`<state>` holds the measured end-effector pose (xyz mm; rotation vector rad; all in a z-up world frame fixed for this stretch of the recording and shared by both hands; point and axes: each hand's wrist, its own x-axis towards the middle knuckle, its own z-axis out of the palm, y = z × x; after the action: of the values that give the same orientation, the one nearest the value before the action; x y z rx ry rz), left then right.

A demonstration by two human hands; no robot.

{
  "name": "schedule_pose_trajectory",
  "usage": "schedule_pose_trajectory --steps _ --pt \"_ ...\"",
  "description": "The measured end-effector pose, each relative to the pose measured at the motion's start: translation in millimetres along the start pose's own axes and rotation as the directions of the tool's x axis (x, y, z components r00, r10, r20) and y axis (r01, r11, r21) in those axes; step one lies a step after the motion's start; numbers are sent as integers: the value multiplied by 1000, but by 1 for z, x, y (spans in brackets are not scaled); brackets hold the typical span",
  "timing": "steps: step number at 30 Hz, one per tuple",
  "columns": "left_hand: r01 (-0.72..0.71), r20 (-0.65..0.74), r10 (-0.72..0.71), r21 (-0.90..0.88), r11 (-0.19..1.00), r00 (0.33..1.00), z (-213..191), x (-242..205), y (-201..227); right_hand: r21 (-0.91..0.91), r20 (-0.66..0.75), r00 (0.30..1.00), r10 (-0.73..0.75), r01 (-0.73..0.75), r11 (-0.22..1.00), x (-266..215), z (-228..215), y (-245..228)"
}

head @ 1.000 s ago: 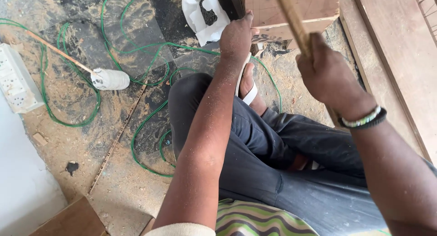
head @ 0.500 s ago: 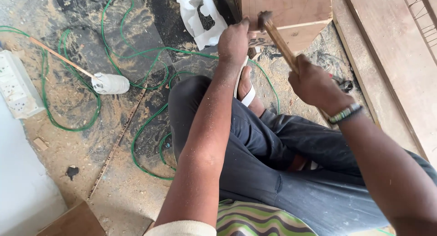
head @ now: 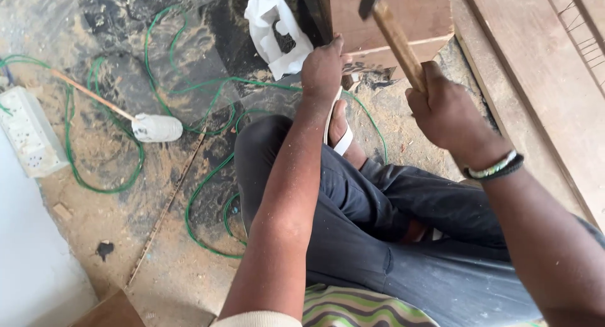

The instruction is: Assembling a small wooden box or drawer using a hammer and nails and applying a white lining material.

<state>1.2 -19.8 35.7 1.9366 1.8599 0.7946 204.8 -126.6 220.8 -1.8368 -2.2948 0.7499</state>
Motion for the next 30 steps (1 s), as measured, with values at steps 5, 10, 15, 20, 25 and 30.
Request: schedule_pose_trajectory --steps 5,10,15,20,25,30 --pt "12 11 -12 -40 999 1000 3 0 -4 -84 91 991 102 -94 992 5 8 11" --pt "-25 -22 24 -9 1000 999 -11 -3 7 -23 77 988 137 -135 991 4 -1 3" --pt "-87 -99 86 -4 996 991 16 2 -16 -95 116 988 102 -91 991 6 11 54" --pt "300 68 -315 -538 787 947 1 14 -26 -84 239 953 184 -169 982 -21 10 114" --pt "600 577 -258 -545 586 775 79 49 -62 -245 281 921 271 -204 948 -17 53 177" --pt "651 615 -250 -607 455 748 16 37 -9 -31 263 965 17 -9 999 12 121 214"
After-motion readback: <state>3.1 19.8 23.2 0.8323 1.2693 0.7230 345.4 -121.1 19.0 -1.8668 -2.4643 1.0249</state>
